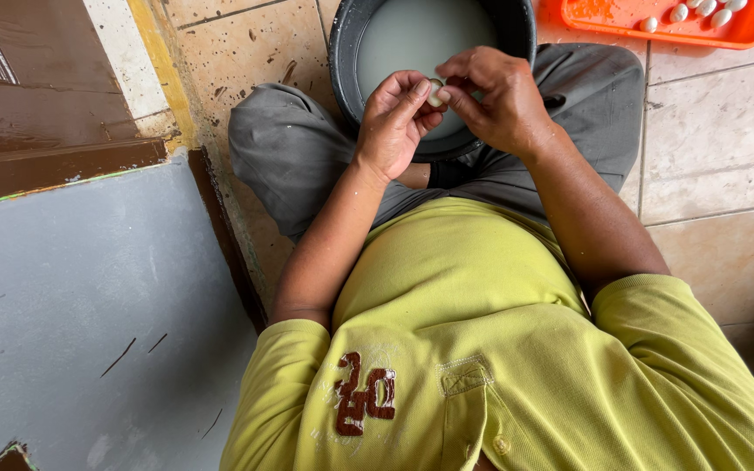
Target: The person sits on the floor and peels small white eggs by hand. They dip each egg into a black basin of water, remove the shell, and place the peeled egg into an orange tray. The process is repeated for multiple eggs.
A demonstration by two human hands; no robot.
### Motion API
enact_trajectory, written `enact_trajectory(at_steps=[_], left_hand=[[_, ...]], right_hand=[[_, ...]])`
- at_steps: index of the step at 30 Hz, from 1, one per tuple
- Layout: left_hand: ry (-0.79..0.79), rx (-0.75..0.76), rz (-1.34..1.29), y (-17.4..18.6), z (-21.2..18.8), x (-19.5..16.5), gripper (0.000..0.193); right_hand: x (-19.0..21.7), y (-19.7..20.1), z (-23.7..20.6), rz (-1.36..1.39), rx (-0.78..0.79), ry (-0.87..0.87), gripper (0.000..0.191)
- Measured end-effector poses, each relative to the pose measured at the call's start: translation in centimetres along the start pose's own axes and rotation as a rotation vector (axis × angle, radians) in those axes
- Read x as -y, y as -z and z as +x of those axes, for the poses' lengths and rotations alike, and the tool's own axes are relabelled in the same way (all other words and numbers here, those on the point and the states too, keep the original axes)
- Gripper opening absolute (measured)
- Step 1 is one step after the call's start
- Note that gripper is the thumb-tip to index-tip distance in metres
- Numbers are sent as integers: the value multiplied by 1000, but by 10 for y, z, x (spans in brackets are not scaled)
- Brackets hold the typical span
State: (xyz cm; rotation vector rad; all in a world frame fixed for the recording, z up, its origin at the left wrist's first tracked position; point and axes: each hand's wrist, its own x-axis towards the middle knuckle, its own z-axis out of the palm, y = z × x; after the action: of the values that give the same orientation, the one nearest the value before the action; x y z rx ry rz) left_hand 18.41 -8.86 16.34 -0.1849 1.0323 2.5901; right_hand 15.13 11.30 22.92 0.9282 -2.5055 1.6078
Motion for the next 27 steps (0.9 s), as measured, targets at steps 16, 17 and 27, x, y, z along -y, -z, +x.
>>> enact_trajectory(at_steps=[16,17,27], left_hand=[[28,-54,-17,-5,-1,-2,11],[27,-48,-20,-5,-2,-2,10],[12,-26,-11,-26,-36,1,20]], right_hand=[[3,-15,-3,-72,-100,57,14],[4,-14,-4,-79,-84,95,16],[18,-24,-29,-54,-128,-80,16]])
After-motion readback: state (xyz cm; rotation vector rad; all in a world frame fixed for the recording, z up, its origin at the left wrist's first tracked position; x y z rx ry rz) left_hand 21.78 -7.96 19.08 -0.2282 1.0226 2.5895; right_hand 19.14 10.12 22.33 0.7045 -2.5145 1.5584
